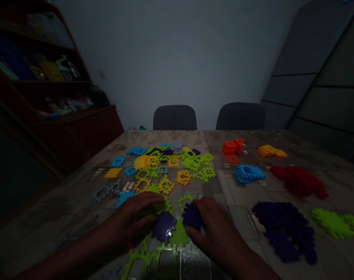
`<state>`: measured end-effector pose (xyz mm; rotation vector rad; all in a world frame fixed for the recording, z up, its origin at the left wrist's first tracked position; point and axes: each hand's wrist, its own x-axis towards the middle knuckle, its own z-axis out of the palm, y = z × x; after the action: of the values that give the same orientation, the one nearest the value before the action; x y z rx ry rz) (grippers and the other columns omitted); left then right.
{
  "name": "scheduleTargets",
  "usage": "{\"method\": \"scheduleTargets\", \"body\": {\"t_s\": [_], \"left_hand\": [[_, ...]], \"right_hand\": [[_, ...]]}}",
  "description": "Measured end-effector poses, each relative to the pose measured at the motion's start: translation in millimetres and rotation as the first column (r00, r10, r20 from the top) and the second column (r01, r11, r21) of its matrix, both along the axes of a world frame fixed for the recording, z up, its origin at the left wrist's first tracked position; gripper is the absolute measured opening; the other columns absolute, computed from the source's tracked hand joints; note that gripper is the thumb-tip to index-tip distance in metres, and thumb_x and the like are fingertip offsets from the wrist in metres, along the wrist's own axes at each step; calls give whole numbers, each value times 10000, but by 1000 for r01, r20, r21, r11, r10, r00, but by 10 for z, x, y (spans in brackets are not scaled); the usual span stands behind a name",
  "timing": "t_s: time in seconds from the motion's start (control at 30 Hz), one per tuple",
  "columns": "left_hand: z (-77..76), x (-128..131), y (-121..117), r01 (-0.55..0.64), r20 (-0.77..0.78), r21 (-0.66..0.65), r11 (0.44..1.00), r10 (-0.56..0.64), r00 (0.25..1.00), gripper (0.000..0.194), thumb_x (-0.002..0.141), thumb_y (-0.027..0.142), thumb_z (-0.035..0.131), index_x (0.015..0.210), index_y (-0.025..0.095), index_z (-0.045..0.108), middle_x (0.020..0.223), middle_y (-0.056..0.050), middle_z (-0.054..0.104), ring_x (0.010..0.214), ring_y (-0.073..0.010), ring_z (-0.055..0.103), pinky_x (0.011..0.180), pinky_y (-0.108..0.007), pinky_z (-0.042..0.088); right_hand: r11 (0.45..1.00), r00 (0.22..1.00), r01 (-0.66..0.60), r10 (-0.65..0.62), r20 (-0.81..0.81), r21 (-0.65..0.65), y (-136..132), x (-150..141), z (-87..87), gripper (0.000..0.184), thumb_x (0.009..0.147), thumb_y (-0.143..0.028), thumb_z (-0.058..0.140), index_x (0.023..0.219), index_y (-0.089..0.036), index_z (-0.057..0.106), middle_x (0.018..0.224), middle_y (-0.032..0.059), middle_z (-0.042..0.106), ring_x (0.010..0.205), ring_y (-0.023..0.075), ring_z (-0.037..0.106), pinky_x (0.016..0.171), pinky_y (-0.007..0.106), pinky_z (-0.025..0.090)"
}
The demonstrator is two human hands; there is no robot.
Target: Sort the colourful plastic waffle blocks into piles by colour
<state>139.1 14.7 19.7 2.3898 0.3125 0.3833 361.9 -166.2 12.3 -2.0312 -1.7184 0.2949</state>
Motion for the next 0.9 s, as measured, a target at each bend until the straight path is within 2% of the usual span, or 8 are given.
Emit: {"method": "scheduleTargets", "body": {"t_s": [0.17,0.33,0.47,0.53,0.6,0.73,0.77,0.9], "left_hand": [[-75,-109,-77,140,-69,84,987,-134,989,720,913,297,719,1488,402,298,1514,-24,433,1395,-270,382,1186,-510,317],[-131,-33,-125,108,-67,125,986,-100,993,700,876,224,754,1442,355,363,1398,-43,511,1290,-267,461,1124,-473,393],[-148,-75,-133,90,-61,162,983,-81,995,816,843,224,804,1468,362,297,1402,-53,505,1274,-283,468,1114,-490,394],[-135,-108,-133,67,-50,194,979,-58,997,858,829,262,830,1476,360,276,1427,-69,487,1291,-301,455,1118,-510,383],[-91,-131,-121,36,-40,210,977,-28,999,797,835,308,826,1453,343,324,1400,-74,508,1269,-305,471,1097,-506,404],[44,-154,-35,-48,16,177,983,46,999,376,939,287,642,1295,292,523,1220,-57,606,1133,-264,560,995,-432,480],[69,-158,-4,-68,39,156,985,63,997,322,952,266,597,1270,283,547,1196,-57,617,1114,-255,572,979,-417,488],[78,-170,90,-80,103,95,992,70,992,280,972,248,545,1250,262,576,1203,-60,631,1127,-241,576,1001,-396,473]], "right_hand": [[1000,999,13,-12,49,-20,23,-62,-37,511,801,-298,685,1271,-118,596,1270,213,624,1162,367,588,982,558,474],[1000,998,24,-25,64,13,11,-74,-39,465,796,-282,685,1239,-163,613,1289,197,623,1161,365,596,975,548,487],[999,997,4,-7,72,40,13,-76,-54,415,797,-247,677,1200,-168,620,1194,181,658,1059,336,629,906,509,518],[998,996,-7,2,95,57,27,-86,-78,439,789,-243,688,1214,-168,612,1210,182,653,1076,342,618,913,511,506],[997,993,-30,22,117,66,57,-116,-86,488,785,-265,701,1252,-177,590,1236,172,647,1113,347,599,939,516,485],[996,990,-95,94,103,1,175,-278,-3,444,798,-310,697,1214,-187,598,1184,138,657,1050,315,602,903,475,476],[995,991,-94,95,98,-15,211,-337,23,416,800,-314,699,1184,-183,608,1160,133,658,1026,309,600,890,465,471],[994,985,-112,111,135,-3,330,-553,34,408,800,-387,730,1128,-178,608,1124,125,651,994,298,572,881,442,438]]}}
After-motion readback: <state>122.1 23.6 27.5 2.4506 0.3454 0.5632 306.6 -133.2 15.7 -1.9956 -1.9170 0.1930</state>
